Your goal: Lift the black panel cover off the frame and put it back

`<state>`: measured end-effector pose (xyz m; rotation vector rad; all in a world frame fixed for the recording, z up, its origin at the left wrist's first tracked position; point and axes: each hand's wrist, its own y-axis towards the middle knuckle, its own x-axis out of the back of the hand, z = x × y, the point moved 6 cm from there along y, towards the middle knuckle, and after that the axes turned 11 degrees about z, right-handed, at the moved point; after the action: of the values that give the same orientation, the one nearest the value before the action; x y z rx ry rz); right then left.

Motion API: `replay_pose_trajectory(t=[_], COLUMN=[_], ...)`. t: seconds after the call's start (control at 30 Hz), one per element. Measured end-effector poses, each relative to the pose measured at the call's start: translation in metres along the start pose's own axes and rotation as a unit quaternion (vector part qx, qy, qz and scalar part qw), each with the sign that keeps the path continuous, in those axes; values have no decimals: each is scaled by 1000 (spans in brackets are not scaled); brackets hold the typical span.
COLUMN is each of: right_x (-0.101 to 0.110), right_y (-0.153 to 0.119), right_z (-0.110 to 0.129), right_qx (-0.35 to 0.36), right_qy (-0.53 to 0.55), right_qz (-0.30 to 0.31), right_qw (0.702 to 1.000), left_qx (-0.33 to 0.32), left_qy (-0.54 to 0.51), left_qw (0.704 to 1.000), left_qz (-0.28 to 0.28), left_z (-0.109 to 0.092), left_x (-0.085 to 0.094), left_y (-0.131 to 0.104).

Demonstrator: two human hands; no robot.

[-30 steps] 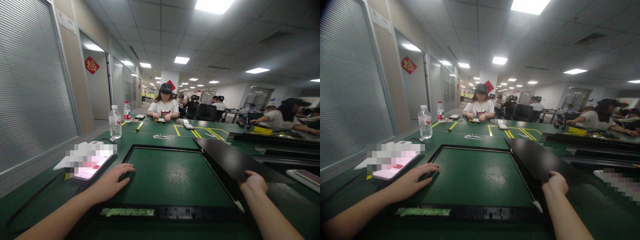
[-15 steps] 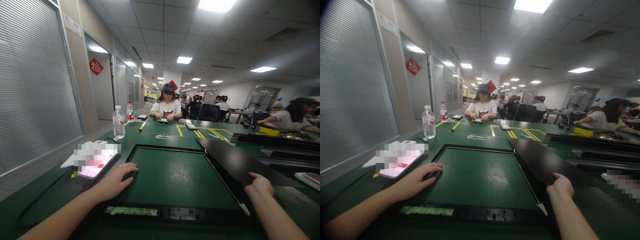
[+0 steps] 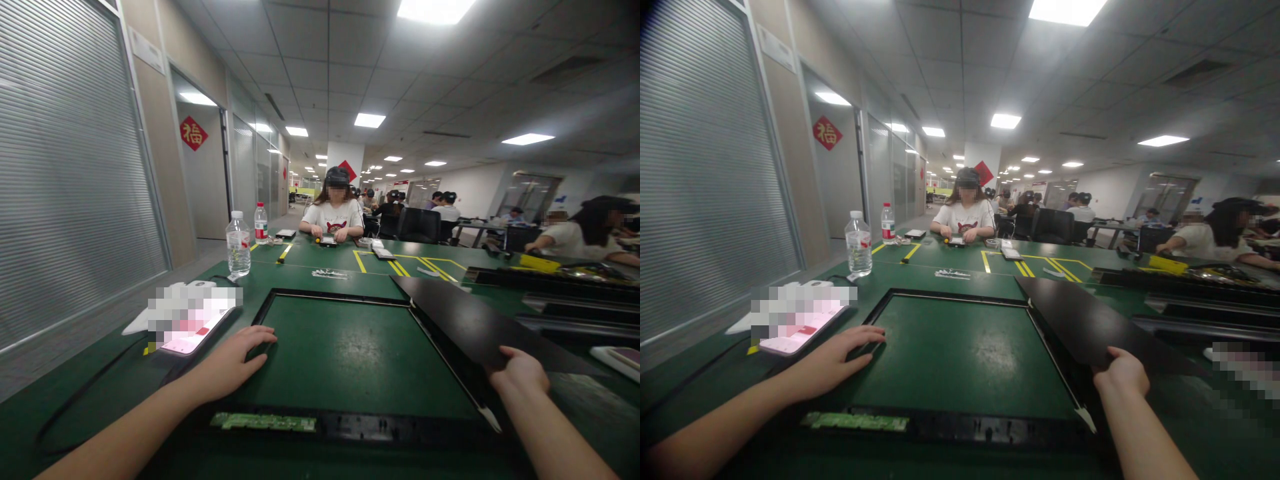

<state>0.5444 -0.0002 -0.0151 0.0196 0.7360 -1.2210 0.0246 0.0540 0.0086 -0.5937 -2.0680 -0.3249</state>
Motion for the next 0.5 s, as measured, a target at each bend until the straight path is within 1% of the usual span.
replay_pose_trajectory(t=[0.1,0.27,0.43,0.5], right_x=[0,-5,-13,-17], right_y=[2,2,-4,-7], right_z=[0,2,11,13], right_qx=[0,-8,11,17], right_qy=[4,13,28,34], right_qz=[7,37,56,76], right_qw=[1000,999,998,996], left_qx=[-3,-4,-6,-8], left_qy=[-3,-10,-28,-29], left_qw=[1000,1000,1000,1000], left_qz=[1,-3,-10,-7], left_z=[1,1,2,2], left_x=[0,-1,1,1], left_y=[0,0,0,1])
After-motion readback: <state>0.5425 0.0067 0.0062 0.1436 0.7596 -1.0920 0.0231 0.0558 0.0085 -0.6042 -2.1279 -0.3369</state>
